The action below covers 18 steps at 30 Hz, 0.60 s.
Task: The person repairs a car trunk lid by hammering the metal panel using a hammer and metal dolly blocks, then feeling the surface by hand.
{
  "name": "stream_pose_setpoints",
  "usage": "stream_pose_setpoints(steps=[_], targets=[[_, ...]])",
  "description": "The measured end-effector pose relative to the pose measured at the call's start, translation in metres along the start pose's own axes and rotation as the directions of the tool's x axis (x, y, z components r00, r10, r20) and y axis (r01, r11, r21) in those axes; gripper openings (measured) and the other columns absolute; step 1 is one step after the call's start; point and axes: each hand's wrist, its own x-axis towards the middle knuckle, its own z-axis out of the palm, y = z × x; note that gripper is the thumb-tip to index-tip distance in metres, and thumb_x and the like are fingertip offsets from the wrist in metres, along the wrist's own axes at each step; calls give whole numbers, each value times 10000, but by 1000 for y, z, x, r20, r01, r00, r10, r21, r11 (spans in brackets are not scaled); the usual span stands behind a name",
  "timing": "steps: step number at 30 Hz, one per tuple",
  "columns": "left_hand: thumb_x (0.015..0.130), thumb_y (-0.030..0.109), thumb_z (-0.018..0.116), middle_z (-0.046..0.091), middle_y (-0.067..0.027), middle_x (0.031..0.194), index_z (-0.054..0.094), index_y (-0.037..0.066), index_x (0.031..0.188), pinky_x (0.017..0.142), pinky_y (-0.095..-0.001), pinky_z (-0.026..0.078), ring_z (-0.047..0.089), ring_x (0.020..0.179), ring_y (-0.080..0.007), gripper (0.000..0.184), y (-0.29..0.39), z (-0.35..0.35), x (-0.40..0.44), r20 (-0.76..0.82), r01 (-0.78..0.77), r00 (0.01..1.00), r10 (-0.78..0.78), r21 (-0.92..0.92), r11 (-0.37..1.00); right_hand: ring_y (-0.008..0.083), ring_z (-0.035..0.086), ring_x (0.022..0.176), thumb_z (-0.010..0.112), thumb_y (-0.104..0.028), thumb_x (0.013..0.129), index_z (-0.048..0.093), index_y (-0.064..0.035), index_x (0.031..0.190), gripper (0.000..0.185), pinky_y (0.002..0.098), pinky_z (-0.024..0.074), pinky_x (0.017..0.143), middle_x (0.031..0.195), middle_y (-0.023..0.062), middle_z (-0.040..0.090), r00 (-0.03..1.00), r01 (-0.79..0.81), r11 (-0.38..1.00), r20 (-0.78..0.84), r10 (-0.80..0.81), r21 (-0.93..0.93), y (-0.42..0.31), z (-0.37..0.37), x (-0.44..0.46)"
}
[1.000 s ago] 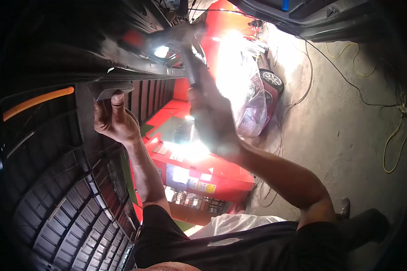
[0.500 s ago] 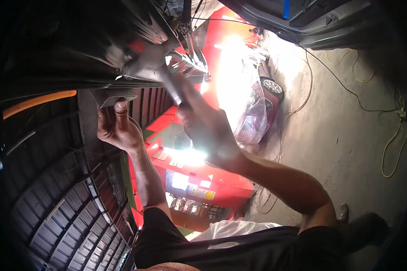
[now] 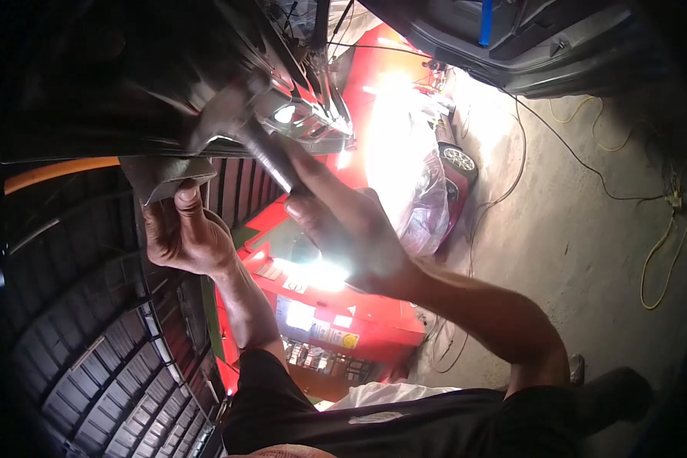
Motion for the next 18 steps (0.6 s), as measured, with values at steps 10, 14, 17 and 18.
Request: stream_pose_setpoints(steps=[10,14,17,18], targets=[[782,38,786,614,-258,1238,521,-143,1286,885,-338,534,654,1019,-271,597,18,-2,9,4,-34,999,34,-16,999,49,427,587,413,-149,1037,202,30,1520,556,233,386,544,706,4,500,972,208,978,-114,-206,1,-13,21,5],[785,64,793,622,-252,1226,530,-136,1282,897,-346,532,662,999,-257,597,21,-15,9,20,4,1000,-5,10,1000,45,419,581,427,-176,1036,208,23,1521,567,225,350,523,707,-1,495,990,135,990,45,-136,42,-25,-3,8],[798,67,785,630,-255,1208,543,-130,1271,909,-353,535,664,995,-260,567,18,-3,10,14,-13,1000,14,-41,999,64,456,600,427,-147,1031,205,43,1512,563,234,397,567,736,17,534,988,138,989,-76,-134,54,-19,7,-1],[802,64,782,633,-256,1201,553,-133,1256,911,-355,537,663,998,-261,545,16,-5,11,-3,-52,999,52,-43,998,75,480,615,433,-132,1027,202,57,1506,565,243,423,595,758,30,560,988,139,990,-70,-137,25,-17,13,-1]])
